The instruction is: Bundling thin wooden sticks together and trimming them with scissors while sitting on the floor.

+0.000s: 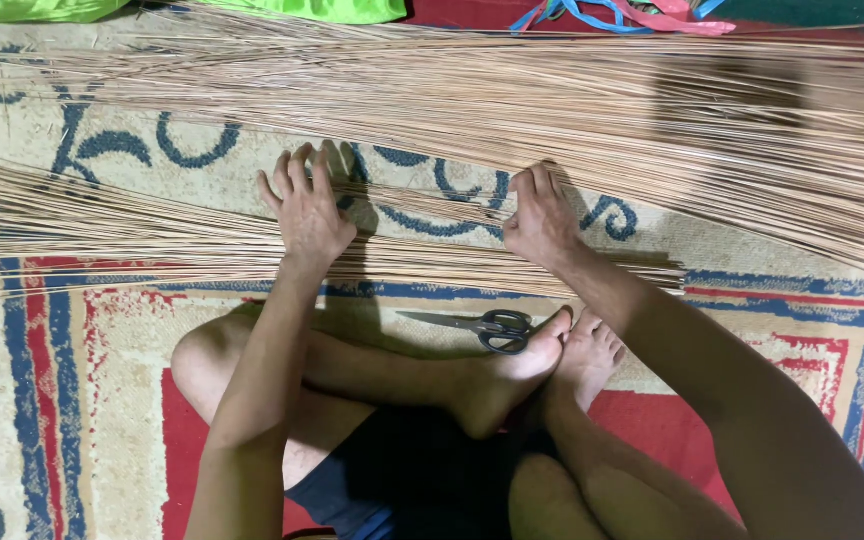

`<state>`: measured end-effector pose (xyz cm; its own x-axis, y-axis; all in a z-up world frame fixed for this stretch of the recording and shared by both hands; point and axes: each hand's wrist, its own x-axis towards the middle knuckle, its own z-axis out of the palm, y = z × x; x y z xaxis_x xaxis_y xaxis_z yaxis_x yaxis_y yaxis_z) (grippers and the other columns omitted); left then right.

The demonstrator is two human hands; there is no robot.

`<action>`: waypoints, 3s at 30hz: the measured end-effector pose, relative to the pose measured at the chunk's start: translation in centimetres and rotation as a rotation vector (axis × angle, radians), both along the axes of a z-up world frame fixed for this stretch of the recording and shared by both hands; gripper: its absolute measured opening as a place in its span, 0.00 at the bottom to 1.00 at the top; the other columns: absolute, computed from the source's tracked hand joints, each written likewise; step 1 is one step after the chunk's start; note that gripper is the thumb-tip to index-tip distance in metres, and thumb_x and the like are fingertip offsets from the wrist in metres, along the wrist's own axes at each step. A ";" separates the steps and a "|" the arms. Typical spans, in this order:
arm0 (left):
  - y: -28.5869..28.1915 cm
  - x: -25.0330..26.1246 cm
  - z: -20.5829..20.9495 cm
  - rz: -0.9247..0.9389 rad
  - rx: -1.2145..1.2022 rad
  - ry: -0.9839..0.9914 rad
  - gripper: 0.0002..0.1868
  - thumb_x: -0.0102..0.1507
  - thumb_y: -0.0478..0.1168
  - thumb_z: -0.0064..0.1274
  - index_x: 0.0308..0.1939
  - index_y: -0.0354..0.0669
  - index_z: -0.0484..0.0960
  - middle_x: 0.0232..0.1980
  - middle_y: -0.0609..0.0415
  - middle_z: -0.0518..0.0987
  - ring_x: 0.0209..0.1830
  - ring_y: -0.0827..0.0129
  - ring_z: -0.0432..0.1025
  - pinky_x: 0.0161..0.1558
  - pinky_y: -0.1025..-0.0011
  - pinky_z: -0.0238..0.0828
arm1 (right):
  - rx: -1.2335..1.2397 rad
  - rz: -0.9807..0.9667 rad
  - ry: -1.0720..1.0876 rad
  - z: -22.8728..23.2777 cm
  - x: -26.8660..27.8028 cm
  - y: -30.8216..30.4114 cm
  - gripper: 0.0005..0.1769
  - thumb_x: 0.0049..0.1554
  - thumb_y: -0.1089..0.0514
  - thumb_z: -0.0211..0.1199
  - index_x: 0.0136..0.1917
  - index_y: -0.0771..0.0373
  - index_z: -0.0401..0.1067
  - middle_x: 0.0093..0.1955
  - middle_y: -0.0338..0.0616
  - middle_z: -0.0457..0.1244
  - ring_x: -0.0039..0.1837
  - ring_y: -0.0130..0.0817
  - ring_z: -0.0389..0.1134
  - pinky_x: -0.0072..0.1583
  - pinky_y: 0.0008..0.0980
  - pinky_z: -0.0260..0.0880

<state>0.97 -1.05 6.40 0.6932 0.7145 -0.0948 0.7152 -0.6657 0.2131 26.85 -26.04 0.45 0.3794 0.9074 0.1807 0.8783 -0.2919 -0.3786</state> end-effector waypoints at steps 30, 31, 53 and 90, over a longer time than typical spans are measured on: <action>3.2 12.9 -4.0 -0.239 0.277 -0.313 0.03 0.68 0.44 0.53 0.40 0.54 0.80 0.46 0.60 0.72 0.51 0.63 0.64 0.57 0.59 0.55 | 0.128 0.052 -0.425 3.7 4.2 11.4 0.12 0.49 0.52 0.69 0.42 0.58 0.72 0.44 0.40 0.59 0.51 0.39 0.64 0.50 0.38 0.62; 2.9 12.3 -3.0 -0.238 0.283 -0.314 0.03 0.68 0.44 0.53 0.40 0.54 0.80 0.46 0.60 0.72 0.51 0.63 0.64 0.57 0.59 0.55 | 0.133 0.053 -0.427 3.8 4.1 11.1 0.12 0.49 0.52 0.69 0.42 0.58 0.72 0.44 0.40 0.59 0.51 0.39 0.64 0.50 0.38 0.62; -5.4 0.4 2.7 -0.485 0.464 -0.275 0.08 0.62 0.41 0.56 0.46 0.56 0.84 0.37 0.61 0.79 0.41 0.65 0.78 0.50 0.65 0.68 | 0.123 0.243 -0.506 8.2 7.1 -10.0 0.05 0.62 0.60 0.55 0.46 0.60 0.71 0.40 0.42 0.62 0.45 0.41 0.68 0.48 0.36 0.65; -17.5 9.3 6.9 -0.584 0.154 -0.231 0.08 0.69 0.43 0.50 0.43 0.59 0.86 0.37 0.59 0.80 0.37 0.64 0.80 0.41 0.66 0.76 | 0.107 0.126 -0.356 2.5 6.5 -17.8 0.07 0.62 0.58 0.55 0.51 0.57 0.73 0.44 0.42 0.62 0.47 0.42 0.69 0.48 0.37 0.68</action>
